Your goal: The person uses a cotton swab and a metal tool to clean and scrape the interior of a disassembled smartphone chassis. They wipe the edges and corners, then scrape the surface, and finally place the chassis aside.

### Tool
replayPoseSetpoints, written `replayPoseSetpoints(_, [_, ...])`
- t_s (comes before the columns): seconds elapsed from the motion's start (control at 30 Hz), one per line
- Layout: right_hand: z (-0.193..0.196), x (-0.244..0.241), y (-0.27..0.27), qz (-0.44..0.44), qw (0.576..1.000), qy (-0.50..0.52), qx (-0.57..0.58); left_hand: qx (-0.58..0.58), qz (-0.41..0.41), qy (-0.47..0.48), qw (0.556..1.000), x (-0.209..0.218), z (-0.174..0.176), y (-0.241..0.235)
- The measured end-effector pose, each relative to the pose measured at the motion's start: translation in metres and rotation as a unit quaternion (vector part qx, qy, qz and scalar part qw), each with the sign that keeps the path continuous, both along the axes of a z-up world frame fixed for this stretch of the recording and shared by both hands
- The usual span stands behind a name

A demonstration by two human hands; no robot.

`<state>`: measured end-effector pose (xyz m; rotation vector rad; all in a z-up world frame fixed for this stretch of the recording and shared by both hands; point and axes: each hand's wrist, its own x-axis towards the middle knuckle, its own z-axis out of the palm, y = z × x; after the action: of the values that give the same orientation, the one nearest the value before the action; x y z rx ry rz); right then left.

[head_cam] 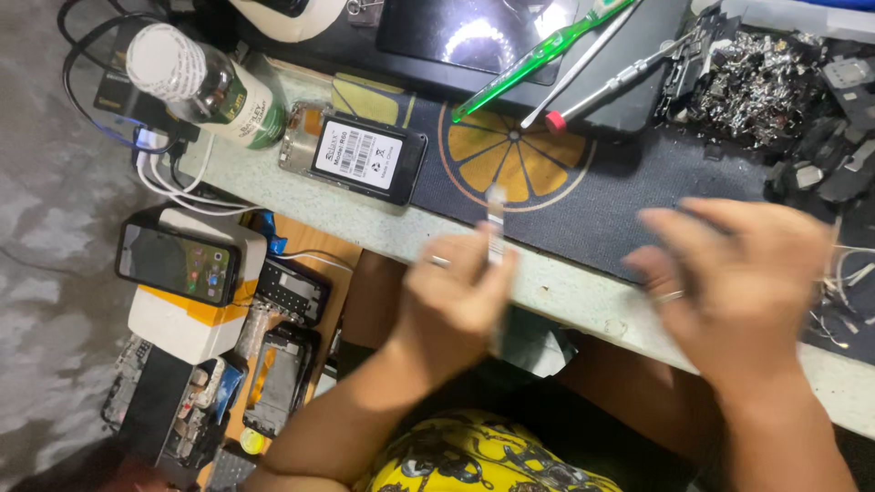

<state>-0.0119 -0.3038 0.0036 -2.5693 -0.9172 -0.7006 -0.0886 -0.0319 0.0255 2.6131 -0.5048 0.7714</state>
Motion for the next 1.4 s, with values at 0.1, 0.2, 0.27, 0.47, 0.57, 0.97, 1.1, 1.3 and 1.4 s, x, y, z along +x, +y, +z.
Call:
replayPoseSetpoints(0.1, [0.024, 0.004, 0.022, 0.053, 0.996, -0.033, -0.067, -0.029, -0.087, 0.033, 0.995, 0.005, -0.001, -0.025])
replayPoseSetpoints(0.2, [0.04, 0.005, 0.022, -0.048, 0.998, 0.009, -0.038, -0.083, -0.117, 0.016, 0.99, 0.004, -0.002, -0.027])
replayPoseSetpoints(0.27, [0.038, 0.005, 0.018, -0.071, 0.994, 0.075, 0.044, -0.077, -0.083, -0.026, 0.993, 0.001, -0.002, -0.011])
replayPoseSetpoints(0.47, [0.014, 0.005, 0.015, 0.008, 0.987, -0.029, -0.157, -0.021, -0.001, -0.009, 1.0, -0.007, -0.003, -0.004])
replayPoseSetpoints(0.57, [0.018, 0.005, 0.014, -0.046, 0.993, 0.105, -0.018, -0.056, -0.054, 0.01, 0.997, -0.006, -0.003, -0.014])
replayPoseSetpoints(0.97, [0.016, 0.003, 0.017, -0.093, 0.985, 0.141, 0.025, -0.07, 0.004, -0.092, 0.993, 0.002, -0.004, 0.009])
replayPoseSetpoints(1.1, [0.006, 0.007, 0.016, 0.016, 0.992, 0.111, -0.061, -0.044, -0.033, -0.042, 0.998, 0.004, 0.005, -0.002])
replayPoseSetpoints(1.3, [0.008, 0.004, 0.011, -0.091, 0.989, 0.066, -0.094, -0.044, -0.064, -0.053, 0.996, 0.0, 0.01, -0.002])
replayPoseSetpoints(1.4, [0.005, 0.007, 0.016, 0.025, 0.993, 0.099, -0.059, -0.003, -0.03, -0.042, 0.999, 0.007, 0.011, 0.003])
